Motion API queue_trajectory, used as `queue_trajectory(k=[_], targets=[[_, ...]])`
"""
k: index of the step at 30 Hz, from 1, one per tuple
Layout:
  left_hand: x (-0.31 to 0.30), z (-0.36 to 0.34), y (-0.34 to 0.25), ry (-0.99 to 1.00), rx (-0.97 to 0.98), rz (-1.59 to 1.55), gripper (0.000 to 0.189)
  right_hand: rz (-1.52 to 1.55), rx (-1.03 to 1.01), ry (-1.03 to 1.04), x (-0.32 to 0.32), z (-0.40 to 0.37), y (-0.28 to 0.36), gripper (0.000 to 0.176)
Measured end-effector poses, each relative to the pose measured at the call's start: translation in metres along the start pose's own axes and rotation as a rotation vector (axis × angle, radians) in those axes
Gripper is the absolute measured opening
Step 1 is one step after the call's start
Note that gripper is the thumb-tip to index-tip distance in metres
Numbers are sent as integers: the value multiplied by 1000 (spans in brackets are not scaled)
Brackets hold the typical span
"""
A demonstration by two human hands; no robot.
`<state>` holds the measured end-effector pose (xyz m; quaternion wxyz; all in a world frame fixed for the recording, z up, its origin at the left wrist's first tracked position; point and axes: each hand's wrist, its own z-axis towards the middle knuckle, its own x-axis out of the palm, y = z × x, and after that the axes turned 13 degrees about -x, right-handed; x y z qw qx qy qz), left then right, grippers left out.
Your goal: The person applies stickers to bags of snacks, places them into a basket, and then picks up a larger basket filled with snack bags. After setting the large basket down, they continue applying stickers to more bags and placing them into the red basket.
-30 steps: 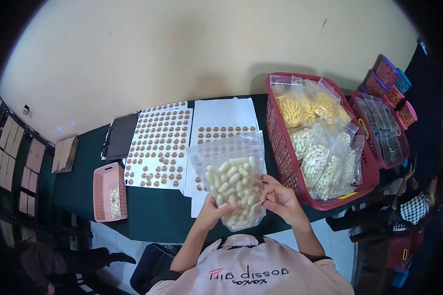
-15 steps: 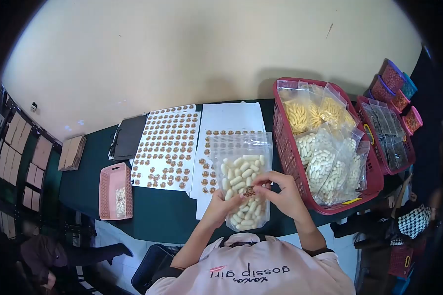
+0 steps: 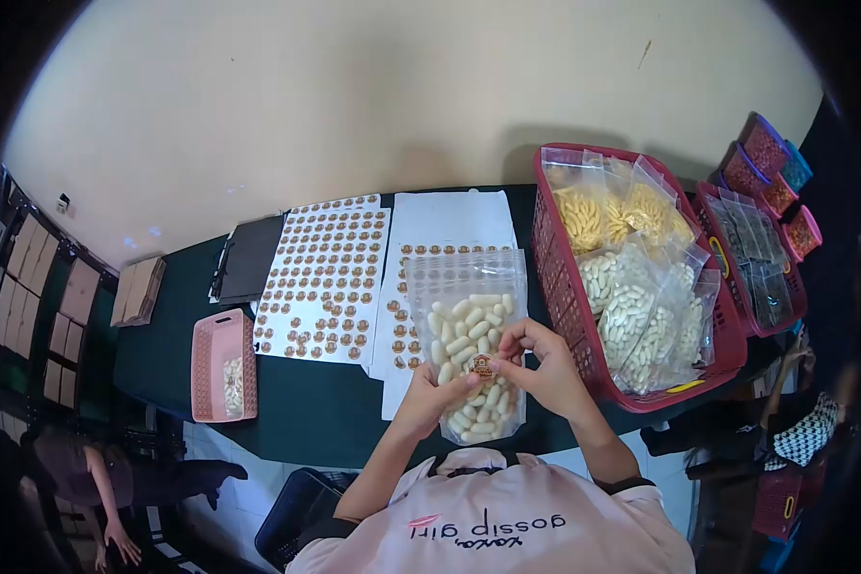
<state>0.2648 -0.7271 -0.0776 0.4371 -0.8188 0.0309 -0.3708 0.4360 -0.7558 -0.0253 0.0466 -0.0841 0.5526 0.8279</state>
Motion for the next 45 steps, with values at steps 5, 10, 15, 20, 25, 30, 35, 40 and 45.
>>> queue_trajectory(k=[5,10,15,20,25,30,35,40,45], targets=[[2,0,-2,-25,23,32,39,-59,-38,-45,4,1,1,17],[-1,-1,-4,-37,-22,56,42,-170,-116,-83,10,0,4,17],[0,-1,-5,-53,13,95,33,-352,-258,-252,23,-10,-11,19],[2,2,-4,-62,5,170,35,-453,-293,-334,30,-18,-23,23],[-4,6,4,-65,-14,106,34,-617,-280,-389,19,-22,-26,38],[-4,7,6,-44,-62,137,41,-4,-87,-457,20,-25,-54,58],[-5,10,13,-14,-37,148,40,304,37,-373,23,-31,-55,43],[3,17,13,-205,143,179,35,209,-11,-411,25,-33,-47,33],[9,17,15,-202,210,166,34,231,-30,-482,28,-33,-48,34]])
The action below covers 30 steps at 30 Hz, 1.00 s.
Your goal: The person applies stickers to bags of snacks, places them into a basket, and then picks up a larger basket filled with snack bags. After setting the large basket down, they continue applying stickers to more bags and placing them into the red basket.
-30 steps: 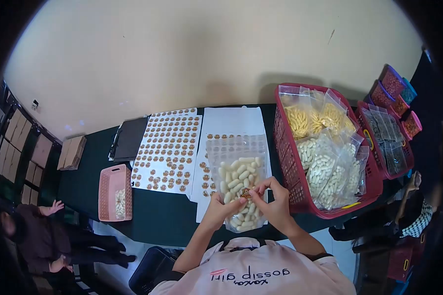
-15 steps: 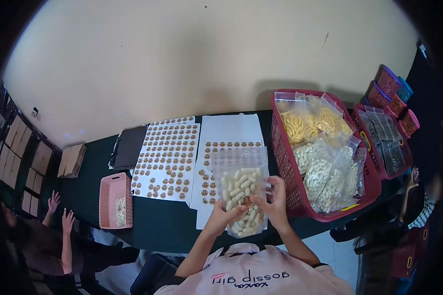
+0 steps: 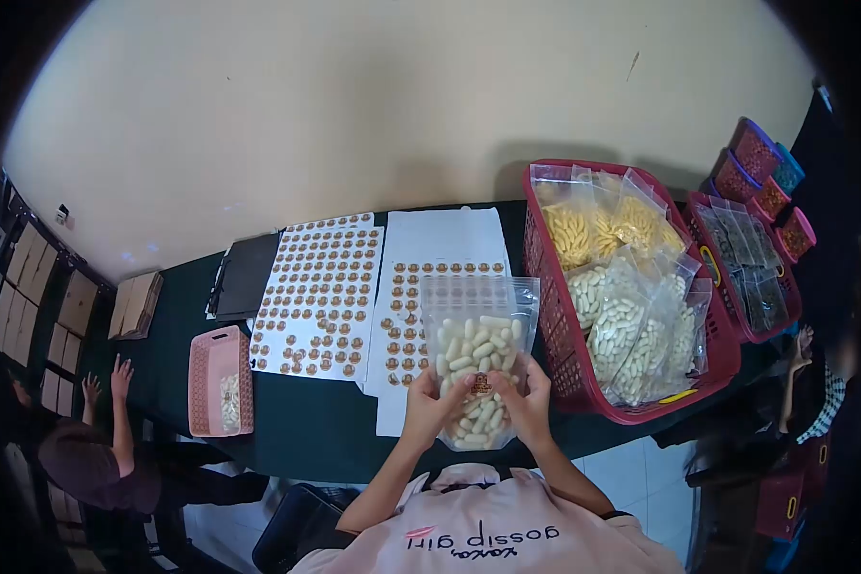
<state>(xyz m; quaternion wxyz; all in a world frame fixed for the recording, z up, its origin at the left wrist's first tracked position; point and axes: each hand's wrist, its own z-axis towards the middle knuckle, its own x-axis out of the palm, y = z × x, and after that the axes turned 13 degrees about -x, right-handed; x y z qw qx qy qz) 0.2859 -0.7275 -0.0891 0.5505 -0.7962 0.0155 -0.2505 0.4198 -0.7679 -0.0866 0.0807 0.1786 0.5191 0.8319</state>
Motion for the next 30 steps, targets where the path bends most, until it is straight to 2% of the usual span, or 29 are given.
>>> queue_trajectory(k=[5,10,13,14,16,17,19,22,24,26,27,30], targets=[[-9,1,-2,-7,26,140,28,-50,4,32,-4,-2,-1,34],[-11,4,-3,1,34,135,29,-37,43,57,-5,0,-6,37],[-16,13,9,-214,-3,268,30,-108,-65,168,-7,2,-6,58],[-16,13,13,-210,-5,271,30,-109,-65,163,-6,1,-3,58],[-4,5,-1,-79,133,249,30,-158,22,141,-4,1,3,61],[-1,4,-3,-52,123,209,32,-158,17,136,-5,-1,3,61],[-7,9,-4,-22,97,285,32,45,102,63,-7,-1,2,57],[-14,13,-5,23,33,391,31,-10,12,71,-12,-4,-14,58],[-23,20,5,50,11,364,31,-20,-7,63,-13,-6,-14,54],[-24,21,11,68,-15,296,32,31,113,63,-18,-8,-11,51],[-23,21,10,79,-47,222,33,31,101,42,-19,-11,-16,50],[-15,17,16,47,50,168,35,-31,78,55,-22,-17,-21,49]])
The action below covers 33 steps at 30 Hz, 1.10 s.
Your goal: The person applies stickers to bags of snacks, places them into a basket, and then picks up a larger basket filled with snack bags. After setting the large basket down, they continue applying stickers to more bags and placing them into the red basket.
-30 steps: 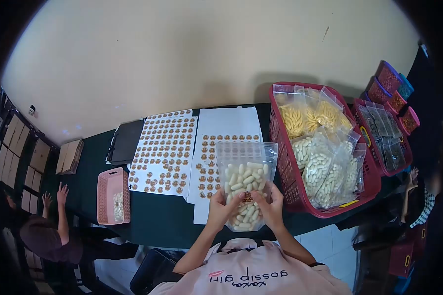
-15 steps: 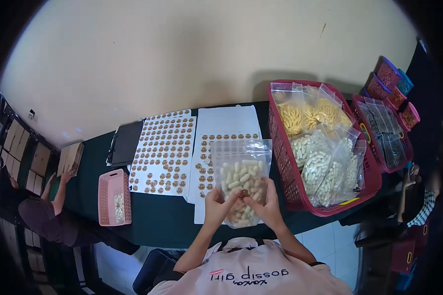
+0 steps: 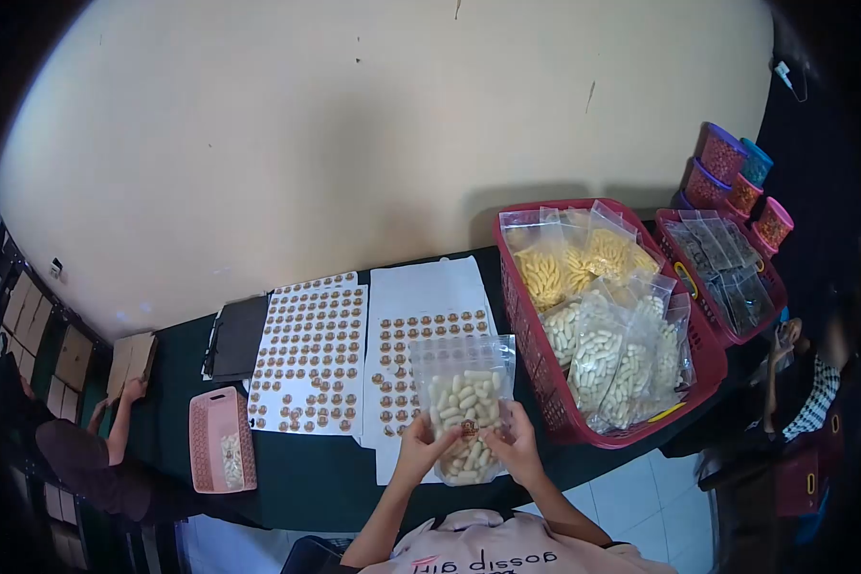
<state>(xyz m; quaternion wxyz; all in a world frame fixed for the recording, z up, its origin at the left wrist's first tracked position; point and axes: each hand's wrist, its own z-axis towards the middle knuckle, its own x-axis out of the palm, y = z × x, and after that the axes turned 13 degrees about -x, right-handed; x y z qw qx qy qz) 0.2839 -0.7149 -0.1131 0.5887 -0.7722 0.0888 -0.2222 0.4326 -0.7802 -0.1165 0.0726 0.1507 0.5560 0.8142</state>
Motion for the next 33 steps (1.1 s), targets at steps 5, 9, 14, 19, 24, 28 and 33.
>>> queue_trajectory(k=[5,9,14,19,24,28,33], targets=[[-5,2,1,-183,-22,512,27,-224,-102,-35,8,-7,-2,55],[-2,3,12,-219,87,332,32,-174,-66,-59,12,-9,7,52],[5,-7,-6,-202,38,290,28,-108,-30,-40,8,-13,6,49],[11,-12,0,1,-34,86,40,-42,-120,-97,3,-19,-7,47],[17,-19,13,35,-52,156,51,-150,-143,-140,3,-18,6,48],[22,-26,17,72,50,92,52,-234,-155,-201,5,-16,13,48],[26,-29,13,50,78,108,52,-188,-199,-235,5,-16,4,44]])
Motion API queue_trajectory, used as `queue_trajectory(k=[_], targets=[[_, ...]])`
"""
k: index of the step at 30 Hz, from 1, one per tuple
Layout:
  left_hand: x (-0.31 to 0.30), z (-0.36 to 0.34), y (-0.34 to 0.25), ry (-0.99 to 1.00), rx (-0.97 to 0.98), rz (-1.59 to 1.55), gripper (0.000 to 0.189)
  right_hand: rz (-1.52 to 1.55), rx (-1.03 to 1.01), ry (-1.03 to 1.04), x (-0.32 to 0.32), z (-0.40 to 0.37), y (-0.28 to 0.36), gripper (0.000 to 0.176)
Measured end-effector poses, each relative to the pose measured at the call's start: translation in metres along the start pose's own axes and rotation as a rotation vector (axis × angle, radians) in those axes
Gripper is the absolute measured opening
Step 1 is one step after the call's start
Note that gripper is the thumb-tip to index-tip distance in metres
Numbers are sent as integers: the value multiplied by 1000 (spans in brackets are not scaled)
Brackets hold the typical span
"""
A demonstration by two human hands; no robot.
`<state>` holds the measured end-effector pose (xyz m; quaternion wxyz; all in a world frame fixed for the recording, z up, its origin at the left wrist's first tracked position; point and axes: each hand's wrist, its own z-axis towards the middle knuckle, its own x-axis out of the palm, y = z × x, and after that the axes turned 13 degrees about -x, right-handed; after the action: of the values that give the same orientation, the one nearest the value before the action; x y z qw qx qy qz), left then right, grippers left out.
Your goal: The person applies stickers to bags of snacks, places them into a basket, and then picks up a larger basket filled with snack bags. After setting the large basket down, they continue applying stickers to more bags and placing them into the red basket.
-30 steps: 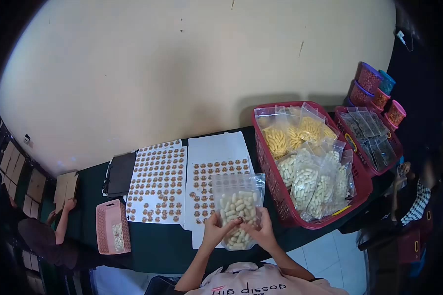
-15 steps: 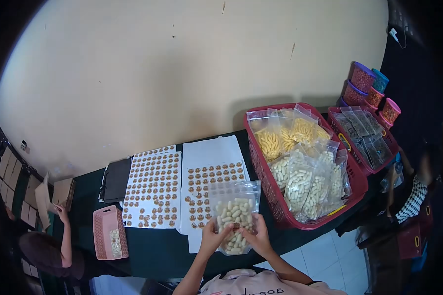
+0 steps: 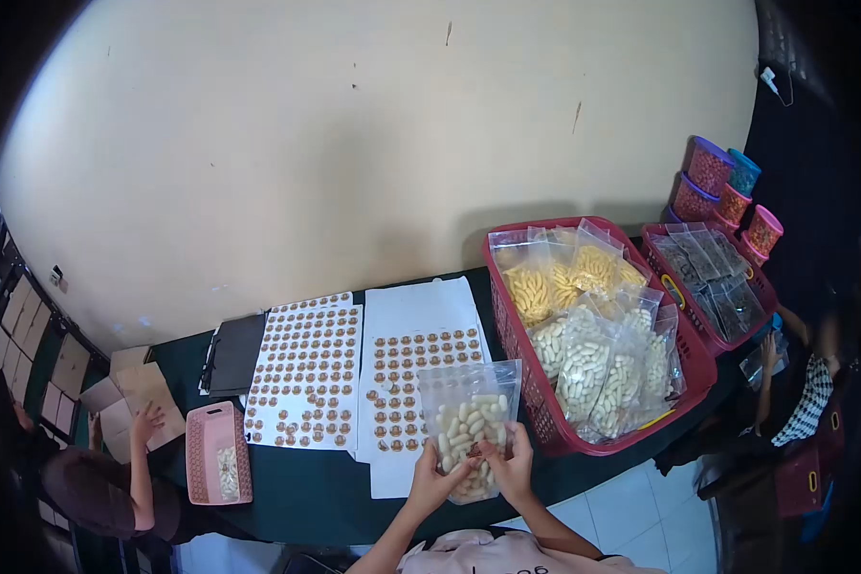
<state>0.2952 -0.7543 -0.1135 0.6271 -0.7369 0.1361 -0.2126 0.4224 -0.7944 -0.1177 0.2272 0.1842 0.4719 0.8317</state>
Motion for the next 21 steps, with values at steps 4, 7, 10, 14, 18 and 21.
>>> queue_trajectory(k=[4,7,10,14,18,21], targets=[[1,5,6,-75,31,56,50,-33,-27,-24,-1,0,-12,42],[3,8,3,-117,46,10,49,-53,-50,-31,4,2,-3,40],[6,8,-5,-151,18,12,41,-78,-100,0,9,1,6,36],[2,9,-4,-176,83,81,35,-173,-75,38,9,4,10,33],[-5,11,-2,-143,57,100,36,-86,-74,30,11,5,4,33],[-6,10,-1,-168,50,18,35,-136,-20,86,12,9,10,37]])
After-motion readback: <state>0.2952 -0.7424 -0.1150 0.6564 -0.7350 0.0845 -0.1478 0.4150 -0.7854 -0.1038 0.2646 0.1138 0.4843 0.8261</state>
